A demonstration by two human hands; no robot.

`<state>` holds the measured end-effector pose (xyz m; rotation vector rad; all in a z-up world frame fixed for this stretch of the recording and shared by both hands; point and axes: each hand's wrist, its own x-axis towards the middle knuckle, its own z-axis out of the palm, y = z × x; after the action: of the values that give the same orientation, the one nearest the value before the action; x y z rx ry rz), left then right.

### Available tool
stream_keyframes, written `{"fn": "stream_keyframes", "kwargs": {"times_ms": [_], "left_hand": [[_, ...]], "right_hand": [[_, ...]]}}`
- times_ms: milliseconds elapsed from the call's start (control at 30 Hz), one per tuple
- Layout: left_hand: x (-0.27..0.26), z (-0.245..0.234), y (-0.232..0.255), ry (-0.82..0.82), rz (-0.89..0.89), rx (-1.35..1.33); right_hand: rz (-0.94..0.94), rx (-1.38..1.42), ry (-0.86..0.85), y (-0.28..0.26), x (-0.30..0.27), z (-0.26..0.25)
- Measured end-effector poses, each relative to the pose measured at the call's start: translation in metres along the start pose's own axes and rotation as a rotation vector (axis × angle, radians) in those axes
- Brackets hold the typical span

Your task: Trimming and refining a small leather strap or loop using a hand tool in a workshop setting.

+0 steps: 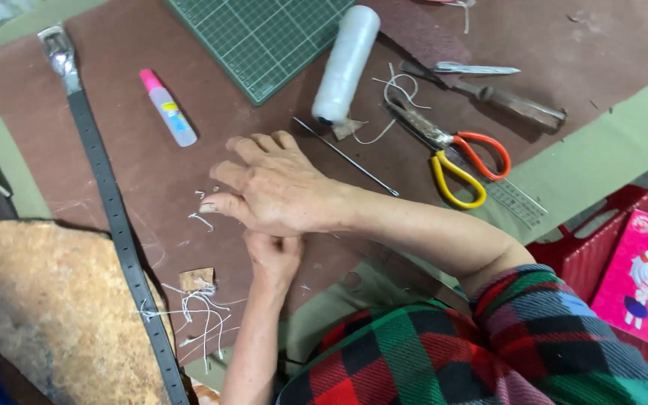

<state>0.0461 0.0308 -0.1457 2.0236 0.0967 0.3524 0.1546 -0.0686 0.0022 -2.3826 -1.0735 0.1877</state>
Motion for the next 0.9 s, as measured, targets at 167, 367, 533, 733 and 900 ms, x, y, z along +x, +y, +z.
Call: {"fn": "stream_keyframes", "kwargs": {"times_ms": [167, 367, 533, 733, 900], "left_hand": [[-0.01, 0.006, -0.026, 0.052, 0.124, 0.068], [0.031, -0.016, 0.071, 0.044, 0.159, -0.171], [0.034, -0.014, 0.072, 0.044, 0.182, -0.152], [0.03, -0.018, 0.083, -0.021, 0.051, -0.076], [0.031, -0.022, 0.087, -0.031, 0.003, 0.023]], "right_hand": [[-0.159, 0.332, 0.467, 0.007, -0.025, -0.002], [0.193, 0.264, 0.523, 0.104, -0.11, -0.05], [0.515, -0.208, 0.506, 0.196, -0.174, -0.091], [0.76, -0.385, 0.246, 0.274, -0.233, -0.102], [0.912, -0.399, -0.043, 0.295, -0.233, -0.097]]}}
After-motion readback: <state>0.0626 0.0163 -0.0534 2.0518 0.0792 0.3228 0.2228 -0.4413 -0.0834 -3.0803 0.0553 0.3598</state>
